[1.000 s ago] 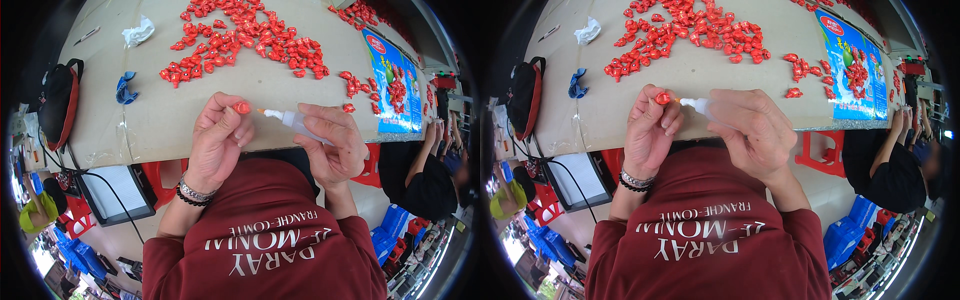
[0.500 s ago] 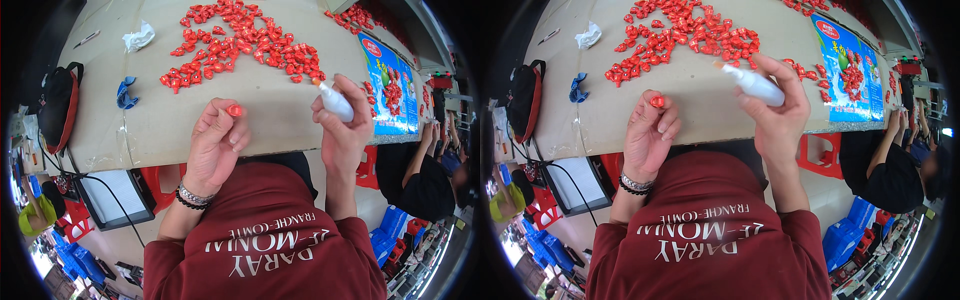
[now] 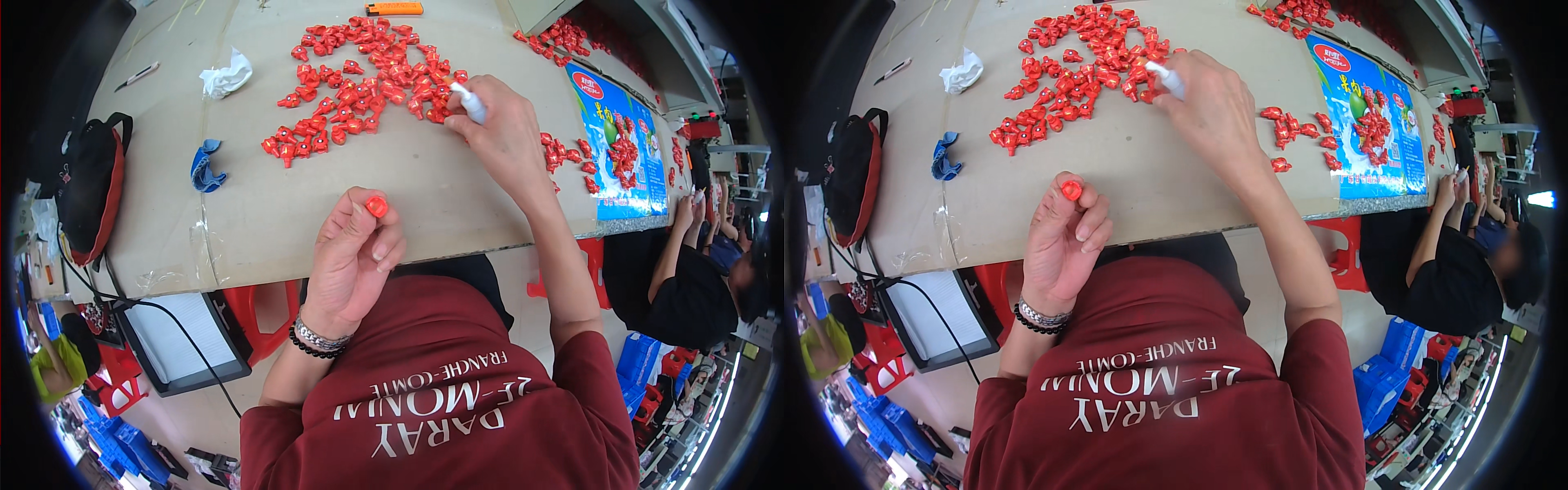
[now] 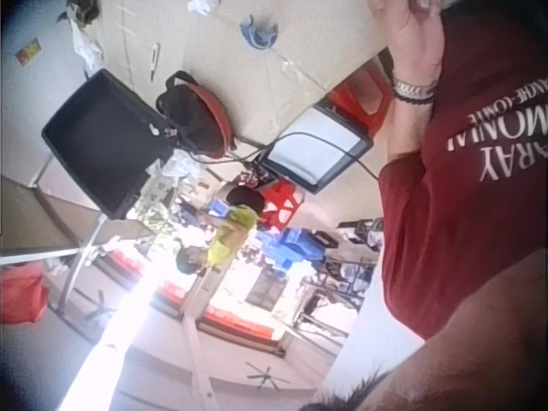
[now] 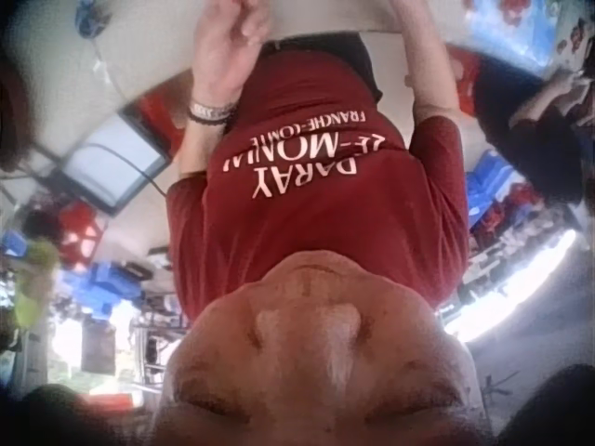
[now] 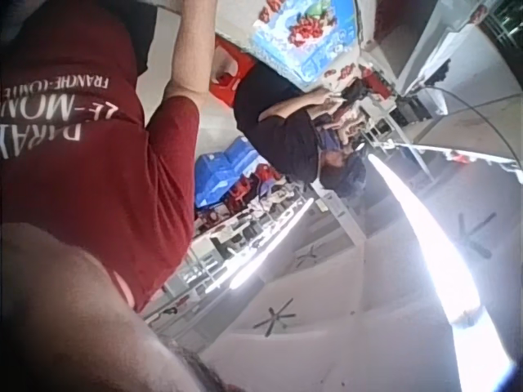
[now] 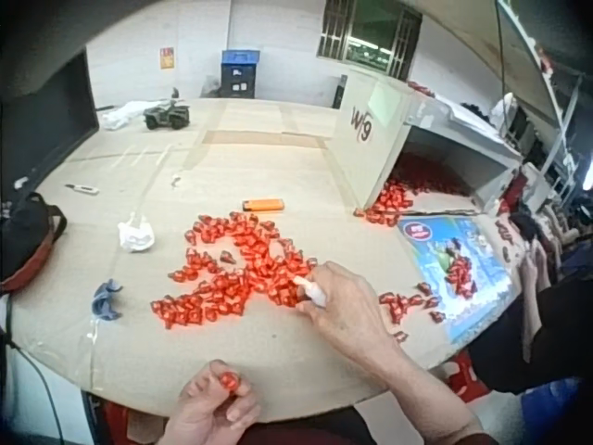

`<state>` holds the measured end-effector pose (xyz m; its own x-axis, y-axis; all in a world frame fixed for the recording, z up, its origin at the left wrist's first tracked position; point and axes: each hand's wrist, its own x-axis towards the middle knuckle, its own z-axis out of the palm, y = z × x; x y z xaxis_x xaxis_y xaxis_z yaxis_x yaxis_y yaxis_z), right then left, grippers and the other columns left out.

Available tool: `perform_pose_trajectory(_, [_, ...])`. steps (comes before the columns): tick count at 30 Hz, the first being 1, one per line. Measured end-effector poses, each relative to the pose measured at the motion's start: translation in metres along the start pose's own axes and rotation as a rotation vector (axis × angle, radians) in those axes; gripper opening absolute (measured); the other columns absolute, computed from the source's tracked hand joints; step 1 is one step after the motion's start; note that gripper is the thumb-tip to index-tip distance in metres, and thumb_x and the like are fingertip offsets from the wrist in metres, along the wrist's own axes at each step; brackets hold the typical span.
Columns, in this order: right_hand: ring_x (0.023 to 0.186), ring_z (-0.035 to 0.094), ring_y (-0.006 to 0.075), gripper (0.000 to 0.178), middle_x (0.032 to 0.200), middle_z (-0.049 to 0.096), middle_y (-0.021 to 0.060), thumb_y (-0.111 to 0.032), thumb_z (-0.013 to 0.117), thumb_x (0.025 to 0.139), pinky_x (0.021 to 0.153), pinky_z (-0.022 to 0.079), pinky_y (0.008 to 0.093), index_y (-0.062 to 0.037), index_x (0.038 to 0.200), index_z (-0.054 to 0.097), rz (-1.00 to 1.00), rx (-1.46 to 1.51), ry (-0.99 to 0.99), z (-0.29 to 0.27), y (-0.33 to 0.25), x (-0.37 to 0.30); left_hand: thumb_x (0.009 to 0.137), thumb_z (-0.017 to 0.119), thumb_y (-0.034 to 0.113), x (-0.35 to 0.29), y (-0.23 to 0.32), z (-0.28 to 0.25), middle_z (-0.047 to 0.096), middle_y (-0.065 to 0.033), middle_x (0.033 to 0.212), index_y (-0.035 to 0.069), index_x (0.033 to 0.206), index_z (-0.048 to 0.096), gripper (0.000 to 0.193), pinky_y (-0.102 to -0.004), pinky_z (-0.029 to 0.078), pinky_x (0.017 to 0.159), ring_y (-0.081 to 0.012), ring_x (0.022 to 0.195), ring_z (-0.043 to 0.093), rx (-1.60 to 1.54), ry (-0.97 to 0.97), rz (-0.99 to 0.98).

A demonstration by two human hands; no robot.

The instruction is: The person sits at a table and repeatedly picks up small red plastic objects. They apply a small amount of white liquid from a squeeze bottle onto the top of each object and then place it back on the table. The process is repeated for numerous items throughout the clip.

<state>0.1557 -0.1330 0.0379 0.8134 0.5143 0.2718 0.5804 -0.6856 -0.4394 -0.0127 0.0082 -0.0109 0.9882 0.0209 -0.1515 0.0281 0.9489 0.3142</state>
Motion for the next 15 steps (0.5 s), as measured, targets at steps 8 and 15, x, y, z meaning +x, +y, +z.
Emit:
perform_pose_trajectory(8, [0.073,0.058,0.029,0.017,0.082,0.056,0.007,-0.01,0.074,0.069,0.063,0.044,0.0413,-0.0023,0.079,0.063,-0.075,-0.165,-0.022,0.014,-0.006,0.005,0.092,0.057,0.019,0.0,0.002,0.0,0.055,-0.0037,0.087,0.006,0.1,0.056,0.015,-0.0212,0.035,0.05,-0.0094,0.061,0.04,0.025,-0.025,-0.024])
perform_pose_trajectory(15, [0.07,0.061,0.0288,0.016,0.083,0.059,0.009,-0.012,0.072,0.071,0.06,0.048,0.0412,-0.0061,0.084,0.066,-0.106,-0.102,0.07,0.015,-0.004,-0.008,0.092,0.056,0.017,0.001,0.004,0.004,0.057,-0.004,0.087,0.006,0.101,0.056,0.014,-0.0209,0.036,0.05,-0.0089,0.061,0.041,0.011,0.026,-0.036])
